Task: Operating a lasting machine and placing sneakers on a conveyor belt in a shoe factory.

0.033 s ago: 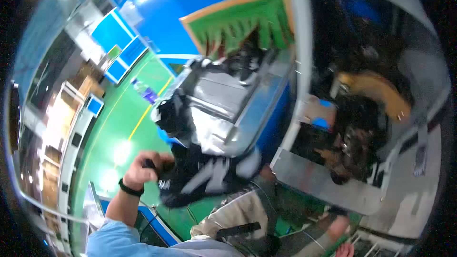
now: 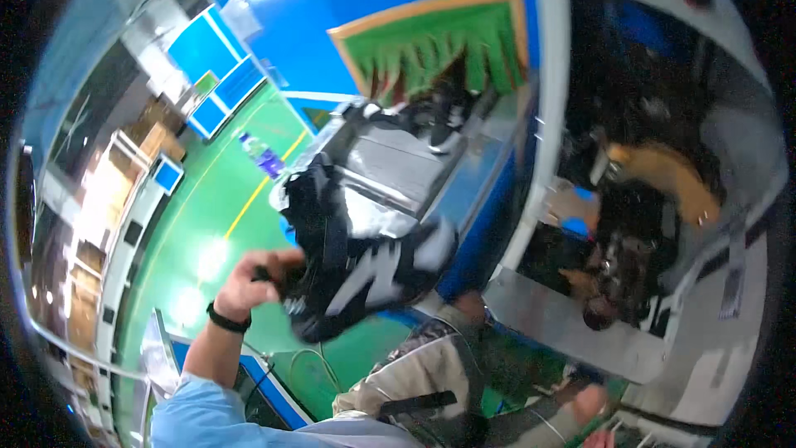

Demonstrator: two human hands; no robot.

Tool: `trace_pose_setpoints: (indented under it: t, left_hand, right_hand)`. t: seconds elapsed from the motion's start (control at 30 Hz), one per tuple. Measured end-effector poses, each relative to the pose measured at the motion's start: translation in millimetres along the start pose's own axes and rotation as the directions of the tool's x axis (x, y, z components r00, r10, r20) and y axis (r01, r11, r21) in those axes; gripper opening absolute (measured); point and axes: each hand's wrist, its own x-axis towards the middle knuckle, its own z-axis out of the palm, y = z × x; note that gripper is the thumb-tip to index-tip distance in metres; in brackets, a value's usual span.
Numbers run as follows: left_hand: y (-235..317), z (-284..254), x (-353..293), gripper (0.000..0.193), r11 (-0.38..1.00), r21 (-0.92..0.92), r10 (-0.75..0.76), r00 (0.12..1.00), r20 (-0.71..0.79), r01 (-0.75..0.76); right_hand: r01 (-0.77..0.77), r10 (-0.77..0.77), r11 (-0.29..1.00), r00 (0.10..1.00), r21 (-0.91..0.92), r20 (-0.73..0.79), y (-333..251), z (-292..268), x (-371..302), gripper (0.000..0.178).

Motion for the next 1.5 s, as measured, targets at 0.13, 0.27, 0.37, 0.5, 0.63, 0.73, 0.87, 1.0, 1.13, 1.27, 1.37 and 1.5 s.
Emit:
trace_pose_setpoints:
  t: [0.13, 0.27, 0.37, 0.5, 0.63, 0.73, 0.87, 1.0, 1.13, 1.27, 1.37, 1.5]
  left_hand:
    - [0.8, -50.7, 33.2, 0.034, 0.686, 0.727, 0.131, 0.989, -0.074, -0.036]
    - [-70.6, -85.2, 78.4, 0.044, 0.299, 0.863, -0.269, 0.903, -0.334, 0.408]
    - [-81.8, -84.2, 91.3, 0.045, 0.345, 0.824, -0.185, 0.893, -0.41, 0.45]
    - [-68.3, -80.7, 31.8, 0.042, 0.338, 0.827, -0.095, 0.89, -0.445, 0.45]
    - [-46.0, -68.7, -92.9, 0.038, 0.423, 0.763, -0.093, 0.861, -0.5, 0.489]
    - [-9.4, -66.1, -218.9, 0.036, 0.404, 0.664, -0.158, 0.762, -0.628, 0.63]
    - [38.8, -42.0, -426.6, 0.034, 0.181, 0.522, -0.179, 0.55, -0.816, 0.833]
    - [98.4, -7.5, -571.3, 0.039, -0.028, -0.013, -0.137, -0.016, -0.99, 1.0]
    - [102.8, 1.8, -727.7, 0.036, -0.058, -0.342, 0.379, -0.296, -0.877, 0.938]
    - [88.4, -81.6, -705.8, 0.048, 0.451, -0.764, 0.44, -0.86, -0.259, 0.461]
    - [14.7, -160.8, -584.0, 0.041, 0.143, -0.205, 0.54, -0.25, -0.804, 0.968]
    - [-36.5, -187.4, -313.0, 0.026, 0.469, 0.436, 0.37, 0.277, -0.887, 0.768]
  right_hand:
    - [0.152, -0.145, 0.971, 0.988, 0.184, -0.051, -25.5, 0.0, -29.9, 0.039]
    - [0.272, -0.261, 0.95, 0.961, 0.155, -0.089, -45.1, 8.2, -38.3, 0.038]
    - [0.344, -0.335, 0.934, 0.937, 0.093, -0.103, -38.6, 19.3, -37.0, 0.039]
    - [0.626, -0.626, 0.777, 0.779, -0.069, 0.012, -65.7, 57.6, -57.1, 0.037]
    - [0.68, -0.646, 0.723, 0.728, -0.121, 0.229, -75.6, 77.7, -50.0, 0.027]
    - [0.725, -0.678, 0.689, 0.649, -0.008, 0.346, -50.9, 77.8, -20.7, 0.026]
    - [0.829, -0.718, 0.559, 0.497, -0.021, 0.487, -47.5, 102.2, -4.9, 0.023]
    - [0.87, -0.724, 0.488, 0.361, 0.068, 0.587, -64.7, 129.2, -16.3, 0.022]
    - [0.881, -0.711, 0.468, 0.328, 0.071, 0.622, -64.9, 130.2, -29.4, 0.022]
    - [0.872, -0.684, 0.485, 0.424, -0.064, 0.593, -60.7, 94.4, -19.8, 0.022]
    - [0.962, -0.794, 0.235, 0.273, -0.141, 0.542, -44.1, 57.6, 1.0, 0.025]
    - [0.772, -0.591, 0.537, 0.632, -0.341, 0.501, -27.9, 44.5, -32.6, 0.026]
